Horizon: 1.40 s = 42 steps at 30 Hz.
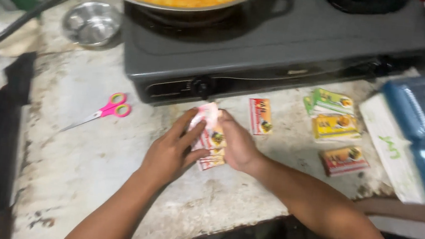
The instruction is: Peeling adhesive labels and applying them to the lids of clear plastic food containers.
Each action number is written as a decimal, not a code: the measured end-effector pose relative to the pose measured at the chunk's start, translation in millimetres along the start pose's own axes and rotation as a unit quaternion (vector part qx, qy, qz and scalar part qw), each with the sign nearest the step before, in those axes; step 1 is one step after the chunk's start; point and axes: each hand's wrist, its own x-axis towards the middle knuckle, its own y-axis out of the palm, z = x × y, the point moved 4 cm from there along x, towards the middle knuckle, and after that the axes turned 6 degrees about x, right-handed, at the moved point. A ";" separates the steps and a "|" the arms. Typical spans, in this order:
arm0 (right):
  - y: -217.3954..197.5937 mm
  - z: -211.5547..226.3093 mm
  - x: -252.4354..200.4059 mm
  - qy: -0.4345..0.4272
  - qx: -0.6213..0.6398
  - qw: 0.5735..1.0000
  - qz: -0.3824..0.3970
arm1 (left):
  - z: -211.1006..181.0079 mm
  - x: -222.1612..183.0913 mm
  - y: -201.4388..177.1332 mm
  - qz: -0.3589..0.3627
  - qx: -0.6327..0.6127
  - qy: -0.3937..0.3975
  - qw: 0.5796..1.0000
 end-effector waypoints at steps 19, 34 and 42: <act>71.0 39.6 -36.7 -0.276 -0.364 0.864 0.213 | 16.2 -4.0 9.2 0.107 -0.102 -0.217 0.965; 67.7 47.7 -44.3 -0.091 -0.605 0.759 0.224 | 16.0 -5.1 12.3 0.042 -0.107 -0.131 0.985; 33.7 128.1 -22.3 -0.057 -0.799 0.592 0.087 | 28.1 2.1 -1.3 -0.003 -0.178 -0.192 0.965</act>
